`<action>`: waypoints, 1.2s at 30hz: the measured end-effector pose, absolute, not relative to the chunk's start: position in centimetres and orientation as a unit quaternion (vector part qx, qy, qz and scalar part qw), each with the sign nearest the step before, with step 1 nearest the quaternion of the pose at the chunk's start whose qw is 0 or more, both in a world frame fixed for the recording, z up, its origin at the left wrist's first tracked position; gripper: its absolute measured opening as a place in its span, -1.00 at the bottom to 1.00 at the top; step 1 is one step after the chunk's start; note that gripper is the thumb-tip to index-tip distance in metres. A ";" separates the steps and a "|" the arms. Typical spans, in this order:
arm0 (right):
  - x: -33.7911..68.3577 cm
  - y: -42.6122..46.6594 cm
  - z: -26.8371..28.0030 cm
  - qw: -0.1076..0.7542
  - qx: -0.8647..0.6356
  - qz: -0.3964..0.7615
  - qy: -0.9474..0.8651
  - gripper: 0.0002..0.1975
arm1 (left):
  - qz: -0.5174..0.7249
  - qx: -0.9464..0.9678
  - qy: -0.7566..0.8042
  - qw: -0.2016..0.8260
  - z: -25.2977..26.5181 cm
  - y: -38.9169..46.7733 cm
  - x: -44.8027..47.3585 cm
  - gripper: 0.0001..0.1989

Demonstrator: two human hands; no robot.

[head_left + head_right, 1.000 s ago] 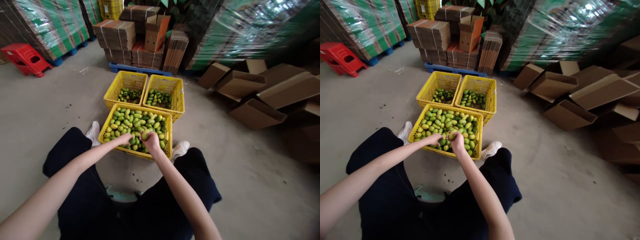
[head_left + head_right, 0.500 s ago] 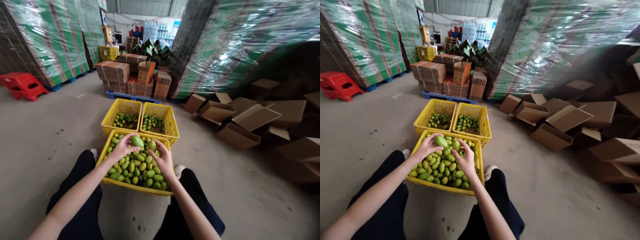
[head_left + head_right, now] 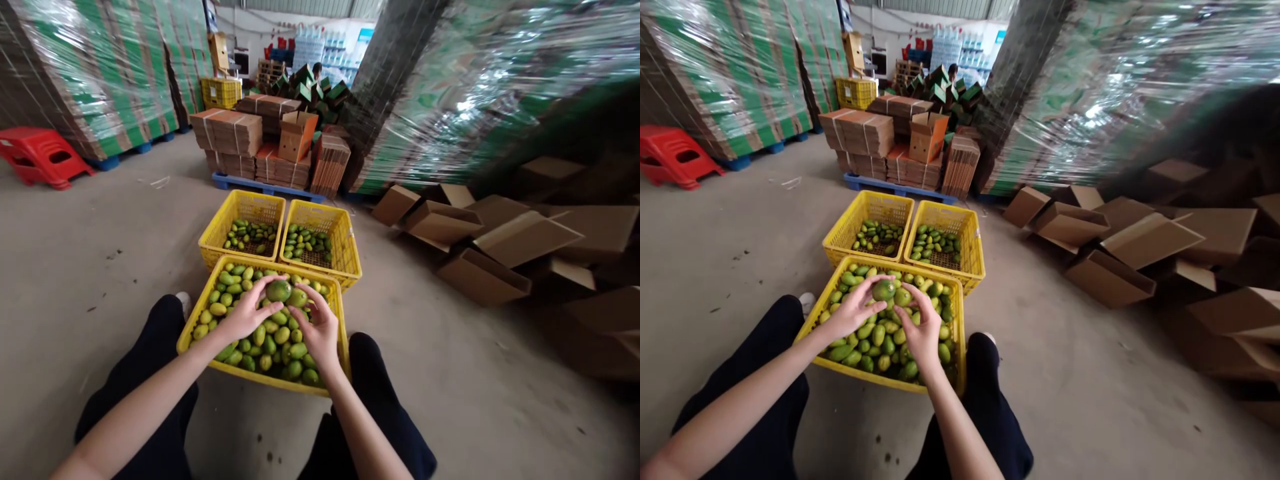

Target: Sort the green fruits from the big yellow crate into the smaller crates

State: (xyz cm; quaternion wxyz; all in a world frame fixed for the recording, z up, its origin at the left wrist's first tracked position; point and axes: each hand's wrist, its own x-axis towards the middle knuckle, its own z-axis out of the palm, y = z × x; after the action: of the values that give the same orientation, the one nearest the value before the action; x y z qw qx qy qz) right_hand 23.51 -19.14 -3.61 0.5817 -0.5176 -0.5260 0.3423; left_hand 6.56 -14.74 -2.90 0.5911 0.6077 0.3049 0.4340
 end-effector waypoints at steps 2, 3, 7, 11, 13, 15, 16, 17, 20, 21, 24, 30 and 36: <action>23.7 -19.2 -3.6 0.580 -0.522 0.263 -0.568 -0.62 | 0.427 0.667 0.311 0.525 -2.9 -14.8 6.4 -0.57; 23.8 -19.2 -3.6 0.579 -0.514 0.215 -0.595 -0.61 | 0.428 0.695 0.311 0.486 -3.0 -14.8 6.2 -0.58; 23.8 -18.9 -3.4 0.568 -0.456 0.034 -0.685 -0.58 | 0.476 0.773 0.293 0.301 -3.5 -14.7 5.6 -0.62; 23.2 -18.4 -3.6 0.546 -0.446 -0.024 -0.708 -0.53 | 0.502 0.790 0.299 0.183 -4.0 -14.3 5.1 -0.66; 22.9 -18.3 -3.8 0.544 -0.446 -0.024 -0.710 -0.53 | 0.505 0.785 0.310 0.178 -3.9 -14.2 4.9 -0.64; 22.7 -18.2 -3.8 0.542 -0.445 -0.017 -0.712 -0.55 | 0.507 0.776 0.319 0.197 -3.6 -14.3 4.8 -0.63; 22.7 -18.2 -3.7 0.542 -0.446 -0.010 -0.712 -0.56 | 0.508 0.769 0.325 0.214 -3.4 -14.4 4.8 -0.62; 22.7 -18.2 -3.7 0.542 -0.448 0.002 -0.711 -0.58 | 0.509 0.758 0.334 0.235 -3.3 -14.5 4.8 -0.62; 22.9 -18.1 -3.3 0.553 -0.468 0.076 -0.685 -0.66 | 0.493 0.705 0.370 0.349 -2.9 -14.6 4.9 -0.58; 23.0 -18.1 -3.1 0.557 -0.481 0.122 -0.667 -0.69 | 0.482 0.677 0.383 0.403 -2.8 -14.5 4.9 -0.55; 23.3 -17.8 -2.7 0.549 -0.509 0.344 -0.566 -0.65 | 0.428 0.554 0.416 0.581 -2.6 -14.1 4.8 -0.55; 22.9 -17.1 -2.5 0.461 -0.504 0.658 -0.316 -0.56 | 0.296 0.374 0.469 0.743 -2.4 -13.5 5.0 -0.71; 22.6 -16.9 -2.8 0.462 -0.497 0.661 -0.319 -0.55 | 0.284 0.404 0.449 0.745 -2.9 -13.6 5.0 -0.64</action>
State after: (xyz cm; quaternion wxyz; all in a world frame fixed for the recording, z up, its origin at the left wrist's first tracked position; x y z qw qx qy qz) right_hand 22.63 -16.94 -2.81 0.4623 -0.4975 -0.3188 0.6612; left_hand 5.04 -13.64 -2.92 0.7449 0.4036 0.4487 0.2845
